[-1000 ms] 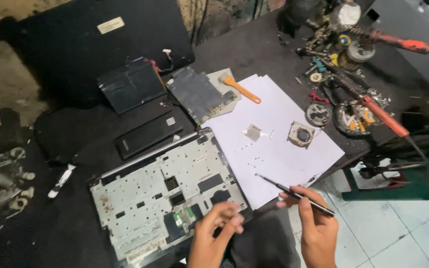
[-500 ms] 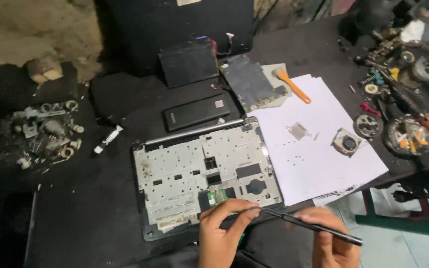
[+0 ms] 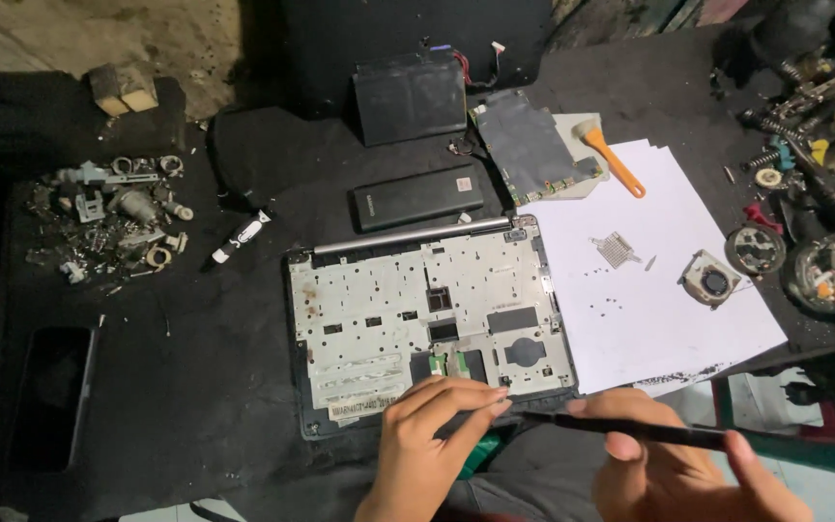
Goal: Disassembling a laptop to repair internal components, specifically focusing on the screen hinges and chassis separation.
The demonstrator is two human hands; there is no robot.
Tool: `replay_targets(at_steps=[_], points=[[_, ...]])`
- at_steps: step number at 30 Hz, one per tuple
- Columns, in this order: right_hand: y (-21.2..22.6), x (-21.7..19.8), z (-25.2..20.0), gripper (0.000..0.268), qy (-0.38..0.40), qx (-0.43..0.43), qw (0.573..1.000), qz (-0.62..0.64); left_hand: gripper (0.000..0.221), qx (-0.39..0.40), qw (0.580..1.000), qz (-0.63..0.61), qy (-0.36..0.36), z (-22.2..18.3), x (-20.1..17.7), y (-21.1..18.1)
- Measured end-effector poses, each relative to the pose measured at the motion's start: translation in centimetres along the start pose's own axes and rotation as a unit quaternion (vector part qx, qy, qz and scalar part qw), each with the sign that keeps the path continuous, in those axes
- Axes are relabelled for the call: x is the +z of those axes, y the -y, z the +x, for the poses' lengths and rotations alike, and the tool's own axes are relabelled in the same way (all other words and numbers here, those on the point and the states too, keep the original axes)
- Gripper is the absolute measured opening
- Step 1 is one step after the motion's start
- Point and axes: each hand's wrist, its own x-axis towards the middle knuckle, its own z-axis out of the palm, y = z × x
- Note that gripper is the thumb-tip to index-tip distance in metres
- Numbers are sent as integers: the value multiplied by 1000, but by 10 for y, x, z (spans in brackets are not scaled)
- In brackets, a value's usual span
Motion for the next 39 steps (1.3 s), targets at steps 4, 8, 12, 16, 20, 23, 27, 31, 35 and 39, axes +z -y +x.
replay_targets(at_steps=[4,8,12,16,20,23,27,31,35,39], points=[[-21,6,11,30,-1,-242,899,-364,16,10,1000,8,4,1,0,2],[-28,43,22,28,-232,-326,304,-865,19,5,1000,17,13,-3,3,9],[-33,51,30,34,-224,-389,329,-831,18,5,1000,15,16,-3,3,10],[-26,15,21,34,-167,-311,725,-591,18,7,999,29,22,1,0,6],[-30,10,33,41,-54,-317,736,-596,15,15,997,59,56,5,-6,0],[-43,33,40,24,-78,-454,526,-715,16,-3,996,54,65,3,-5,6],[-26,-6,63,19,44,-593,369,-714,16,0,995,72,63,6,-7,8],[-27,-18,51,19,-84,-439,421,-789,25,4,992,84,95,11,-10,9],[-25,6,74,66,94,-583,508,-627,20,16,992,90,86,18,-10,10],[-1,15,99,64,90,-591,468,-650,43,12,993,88,81,28,-9,24]])
